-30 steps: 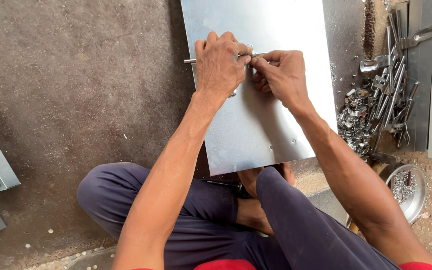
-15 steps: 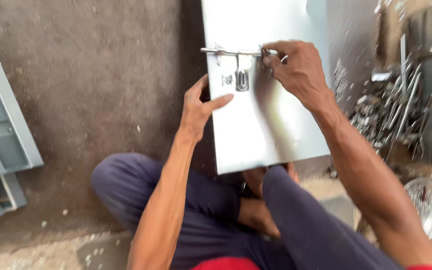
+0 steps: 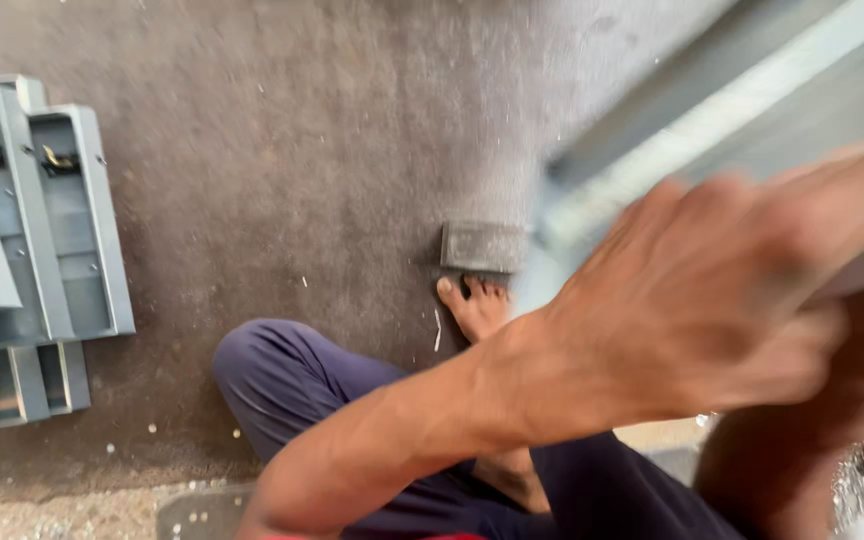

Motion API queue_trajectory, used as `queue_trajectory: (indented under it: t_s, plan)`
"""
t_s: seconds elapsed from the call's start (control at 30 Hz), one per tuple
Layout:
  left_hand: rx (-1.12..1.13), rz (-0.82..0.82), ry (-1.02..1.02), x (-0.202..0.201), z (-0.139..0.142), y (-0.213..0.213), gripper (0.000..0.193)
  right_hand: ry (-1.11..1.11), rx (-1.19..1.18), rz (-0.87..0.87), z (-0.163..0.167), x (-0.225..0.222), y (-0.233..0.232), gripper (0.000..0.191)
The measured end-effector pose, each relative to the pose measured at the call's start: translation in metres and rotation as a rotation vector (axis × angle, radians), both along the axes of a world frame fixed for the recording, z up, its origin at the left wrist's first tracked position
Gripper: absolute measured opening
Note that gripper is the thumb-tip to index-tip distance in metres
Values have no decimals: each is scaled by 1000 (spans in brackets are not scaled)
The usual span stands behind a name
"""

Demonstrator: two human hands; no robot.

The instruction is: The person sits on the floor and assembles a metal box by attaching a metal sheet to a frame. They use a hammer and a metal punch to create holes and secure the sheet, then attach a metal latch to the box.

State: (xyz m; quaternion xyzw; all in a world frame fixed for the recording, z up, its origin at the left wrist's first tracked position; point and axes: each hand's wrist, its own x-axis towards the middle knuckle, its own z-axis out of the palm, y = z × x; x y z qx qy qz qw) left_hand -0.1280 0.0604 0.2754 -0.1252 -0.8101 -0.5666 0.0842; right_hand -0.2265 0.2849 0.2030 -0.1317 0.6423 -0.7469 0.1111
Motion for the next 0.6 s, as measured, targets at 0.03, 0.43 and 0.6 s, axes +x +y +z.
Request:
queue_trajectory:
  t_s: [0.03,0.43,0.6]
  plan:
    - [-128,1,-27,4,3,0,81,-69,-70,-5,-11,5,-4,42]
    - [-787,260,239,102,-163,-75,51,-1119,-680,-26,-176,83,-138,50]
    - [406,600,-328,149,-198,-44,27,-1137,-796,35,-167,86,-143,45]
